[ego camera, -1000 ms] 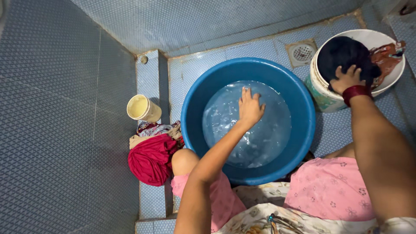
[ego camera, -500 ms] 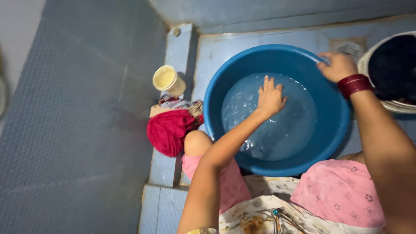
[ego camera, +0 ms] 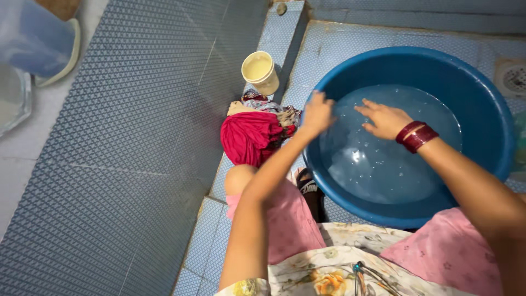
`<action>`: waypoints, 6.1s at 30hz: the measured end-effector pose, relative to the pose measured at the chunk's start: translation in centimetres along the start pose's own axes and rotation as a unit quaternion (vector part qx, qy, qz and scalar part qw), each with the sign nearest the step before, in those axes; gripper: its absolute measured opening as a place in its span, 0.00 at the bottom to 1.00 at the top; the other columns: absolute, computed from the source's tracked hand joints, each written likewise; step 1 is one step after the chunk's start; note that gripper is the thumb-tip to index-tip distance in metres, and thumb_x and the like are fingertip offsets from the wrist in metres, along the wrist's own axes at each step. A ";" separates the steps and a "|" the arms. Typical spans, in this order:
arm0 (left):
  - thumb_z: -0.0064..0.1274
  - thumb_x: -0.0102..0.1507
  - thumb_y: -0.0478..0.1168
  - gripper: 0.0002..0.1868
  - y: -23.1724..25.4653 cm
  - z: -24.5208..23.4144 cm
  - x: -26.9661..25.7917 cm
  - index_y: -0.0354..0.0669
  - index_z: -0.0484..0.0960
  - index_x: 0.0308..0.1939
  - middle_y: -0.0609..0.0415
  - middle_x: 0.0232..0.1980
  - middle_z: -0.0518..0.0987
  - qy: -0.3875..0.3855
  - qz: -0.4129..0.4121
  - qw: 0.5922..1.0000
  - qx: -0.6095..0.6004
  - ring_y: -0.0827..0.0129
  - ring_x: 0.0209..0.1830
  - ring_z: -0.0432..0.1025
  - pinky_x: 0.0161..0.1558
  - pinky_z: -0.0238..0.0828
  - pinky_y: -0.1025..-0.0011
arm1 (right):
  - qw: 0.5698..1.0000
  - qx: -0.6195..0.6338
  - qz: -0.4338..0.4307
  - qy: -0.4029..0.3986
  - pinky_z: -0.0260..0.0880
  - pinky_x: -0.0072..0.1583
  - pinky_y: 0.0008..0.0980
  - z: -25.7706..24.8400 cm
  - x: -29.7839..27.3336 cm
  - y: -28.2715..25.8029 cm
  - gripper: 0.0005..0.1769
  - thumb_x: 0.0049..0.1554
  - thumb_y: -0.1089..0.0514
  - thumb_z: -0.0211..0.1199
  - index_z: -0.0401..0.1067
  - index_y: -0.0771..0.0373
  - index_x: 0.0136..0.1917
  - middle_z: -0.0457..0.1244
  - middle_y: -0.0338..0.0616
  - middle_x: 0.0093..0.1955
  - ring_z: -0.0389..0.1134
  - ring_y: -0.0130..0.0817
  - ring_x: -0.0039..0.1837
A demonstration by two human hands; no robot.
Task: The person washes various pieces of clothing by hand in a blue plastic tub filled with water, scrubbing and wringing out the fabric before placing it into a white bucket.
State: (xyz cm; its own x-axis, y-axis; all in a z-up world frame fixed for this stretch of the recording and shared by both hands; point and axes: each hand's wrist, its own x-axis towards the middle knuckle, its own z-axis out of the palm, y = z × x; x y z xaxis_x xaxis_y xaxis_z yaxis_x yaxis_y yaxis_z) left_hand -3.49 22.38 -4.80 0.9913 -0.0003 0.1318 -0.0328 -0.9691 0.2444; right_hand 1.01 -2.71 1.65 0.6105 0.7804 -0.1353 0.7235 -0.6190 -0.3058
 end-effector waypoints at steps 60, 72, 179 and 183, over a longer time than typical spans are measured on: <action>0.59 0.55 0.30 0.19 -5.5 -23.8 -0.1 0.41 0.74 0.49 0.46 0.53 0.74 0.456 0.014 0.878 -0.144 0.49 0.56 0.67 0.60 0.64 0.58 | 0.999 -0.026 0.014 -0.023 0.67 0.69 0.45 2.0 -1.8 1.1 0.32 0.58 0.44 0.59 0.64 0.46 0.75 0.49 0.51 0.82 0.65 0.54 0.71; 0.62 0.53 0.34 0.20 7.7 -8.8 6.5 0.43 0.76 0.48 0.46 0.50 0.78 0.314 0.098 0.896 -0.299 0.49 0.56 0.72 0.62 0.68 0.60 | 0.994 -0.061 0.062 -0.065 0.69 0.68 0.44 1.8 -3.9 1.5 0.31 0.58 0.44 0.59 0.65 0.46 0.73 0.58 0.40 0.77 0.66 0.46 0.71; 0.59 0.56 0.37 0.22 14.0 -10.7 -1.1 0.43 0.82 0.56 0.41 0.45 0.86 0.043 0.064 0.917 -0.391 0.54 0.45 0.82 0.51 0.78 0.65 | 0.926 0.125 0.349 0.069 0.73 0.58 0.46 -8.1 -13.0 3.4 0.45 0.51 0.24 0.67 0.75 0.61 0.67 0.74 0.54 0.51 0.75 0.50 0.54; 0.59 0.60 0.34 0.15 15.1 -12.0 -0.5 0.37 0.85 0.50 0.48 0.43 0.87 0.023 0.079 0.864 -0.497 0.71 0.43 0.81 0.49 0.77 0.74 | 0.969 0.136 0.113 0.172 0.69 0.58 0.44 -7.6 -12.7 2.9 0.56 0.41 0.26 0.71 0.67 0.63 0.71 0.67 0.56 0.61 0.69 0.50 0.61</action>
State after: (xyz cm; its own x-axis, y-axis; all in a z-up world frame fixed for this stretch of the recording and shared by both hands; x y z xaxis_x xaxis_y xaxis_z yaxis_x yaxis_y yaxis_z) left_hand -6.00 10.68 10.36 0.9591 -0.0813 0.2710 -0.2829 -0.2669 0.9213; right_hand -2.21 -15.10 9.61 0.8490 0.5223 0.0802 0.4751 -0.6882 -0.5482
